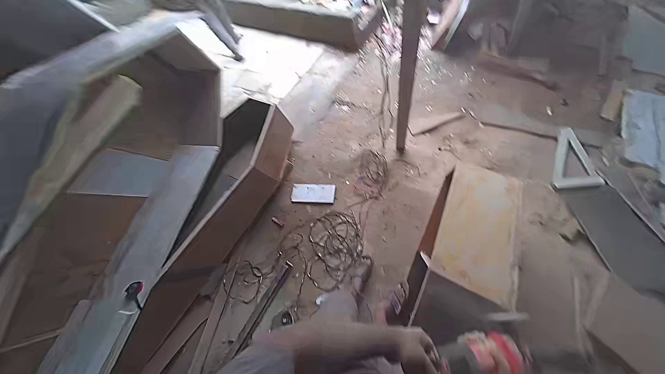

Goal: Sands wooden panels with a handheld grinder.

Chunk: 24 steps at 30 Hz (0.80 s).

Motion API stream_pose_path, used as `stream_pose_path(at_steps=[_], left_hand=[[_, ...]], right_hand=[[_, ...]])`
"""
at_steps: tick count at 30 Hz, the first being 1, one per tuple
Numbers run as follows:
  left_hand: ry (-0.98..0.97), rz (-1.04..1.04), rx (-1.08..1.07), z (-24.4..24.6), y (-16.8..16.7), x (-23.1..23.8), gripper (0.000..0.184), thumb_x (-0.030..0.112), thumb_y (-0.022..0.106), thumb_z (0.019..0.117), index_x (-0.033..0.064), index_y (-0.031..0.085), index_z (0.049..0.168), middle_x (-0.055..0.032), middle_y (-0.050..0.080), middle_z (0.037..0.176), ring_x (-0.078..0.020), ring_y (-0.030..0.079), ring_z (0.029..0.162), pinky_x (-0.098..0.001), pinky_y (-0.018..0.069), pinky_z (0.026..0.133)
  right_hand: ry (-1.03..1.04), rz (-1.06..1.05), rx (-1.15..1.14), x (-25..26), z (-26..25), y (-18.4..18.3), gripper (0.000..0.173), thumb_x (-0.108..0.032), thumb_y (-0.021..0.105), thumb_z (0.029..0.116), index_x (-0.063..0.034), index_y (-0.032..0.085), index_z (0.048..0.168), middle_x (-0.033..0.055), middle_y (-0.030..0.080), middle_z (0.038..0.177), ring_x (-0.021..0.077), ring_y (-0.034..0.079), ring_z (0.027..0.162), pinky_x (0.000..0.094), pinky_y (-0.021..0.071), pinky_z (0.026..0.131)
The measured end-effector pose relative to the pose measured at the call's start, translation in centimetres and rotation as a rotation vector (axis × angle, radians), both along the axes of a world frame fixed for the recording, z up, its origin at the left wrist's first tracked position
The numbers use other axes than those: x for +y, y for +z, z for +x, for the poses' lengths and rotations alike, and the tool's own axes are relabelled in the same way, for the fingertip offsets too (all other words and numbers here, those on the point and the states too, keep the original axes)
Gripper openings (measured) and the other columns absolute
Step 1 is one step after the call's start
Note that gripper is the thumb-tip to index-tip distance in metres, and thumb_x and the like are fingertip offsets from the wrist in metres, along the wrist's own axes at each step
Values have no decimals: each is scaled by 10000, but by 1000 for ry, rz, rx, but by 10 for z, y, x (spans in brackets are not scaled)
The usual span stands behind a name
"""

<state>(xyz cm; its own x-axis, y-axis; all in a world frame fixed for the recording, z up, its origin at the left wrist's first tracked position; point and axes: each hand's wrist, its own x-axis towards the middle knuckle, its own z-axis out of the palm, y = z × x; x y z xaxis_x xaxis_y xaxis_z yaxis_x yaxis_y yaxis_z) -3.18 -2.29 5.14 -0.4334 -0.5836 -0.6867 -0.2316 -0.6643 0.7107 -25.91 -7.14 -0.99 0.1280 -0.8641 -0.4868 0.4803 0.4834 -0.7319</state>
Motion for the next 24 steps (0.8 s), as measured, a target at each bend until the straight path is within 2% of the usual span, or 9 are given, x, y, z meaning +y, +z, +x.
stream_pose_path(at_steps=[2,4,5,8,11,13,17,20,24], left_hand=[[-60,56,148,-22,-44,7,286,291,727,958,57,699,1119,-75,652,787,-161,577,611,-370,501,577],[-37,187,337,-48,-73,14,199,255,740,951,95,673,1050,-9,583,680,-89,460,479,-269,396,453],[-1,237,393,-53,-83,13,166,224,735,956,99,663,1038,1,561,661,-75,424,457,-248,359,432],[78,340,440,-61,-93,17,138,196,730,949,118,644,1022,21,518,642,-58,384,448,-231,332,428],[33,345,490,-73,-99,11,124,160,716,957,101,644,1039,18,528,649,-52,386,449,-219,329,423],[-18,327,481,-74,-102,3,119,142,710,961,90,652,1051,10,555,664,-48,389,450,-216,322,422],[-46,333,463,-77,-108,-4,108,135,700,974,78,642,1046,5,553,658,-48,383,449,-213,313,421],[-51,326,465,-75,-115,-7,92,153,692,981,93,627,1007,17,512,632,-53,382,450,-217,318,424],[-6,356,460,-71,-131,6,97,149,679,981,95,625,1041,10,505,632,-65,393,455,-226,331,434]], right_hand=[[-220,188,68,5,-7,-6,218,-281,501,1010,-95,615,1003,17,683,826,117,695,773,326,613,713],[-338,318,-164,1,-28,-22,240,-262,660,870,-51,611,975,82,684,802,188,713,720,359,630,664],[-352,334,-245,-6,-32,-30,266,-241,701,836,-39,601,977,103,681,805,216,717,715,380,635,660],[-368,360,-262,-10,-39,-38,306,-211,719,804,-36,586,1016,104,679,821,226,721,722,398,643,674],[-397,342,-187,-4,-55,-39,307,-219,710,800,-50,580,1021,87,677,823,213,716,723,399,639,675],[-431,334,-185,-3,-58,-40,285,-221,696,820,-51,580,1017,87,678,823,213,717,725,398,641,680],[-464,340,-170,-5,-61,-48,191,-208,557,907,-40,561,998,100,663,795,220,707,697,390,633,654],[-473,360,-176,-6,-61,-58,191,-214,564,906,-51,554,1003,95,663,805,218,706,705,393,634,661],[-400,361,-93,-11,-53,-65,200,-178,557,883,-34,551,1021,100,658,816,216,692,695,388,627,648]])
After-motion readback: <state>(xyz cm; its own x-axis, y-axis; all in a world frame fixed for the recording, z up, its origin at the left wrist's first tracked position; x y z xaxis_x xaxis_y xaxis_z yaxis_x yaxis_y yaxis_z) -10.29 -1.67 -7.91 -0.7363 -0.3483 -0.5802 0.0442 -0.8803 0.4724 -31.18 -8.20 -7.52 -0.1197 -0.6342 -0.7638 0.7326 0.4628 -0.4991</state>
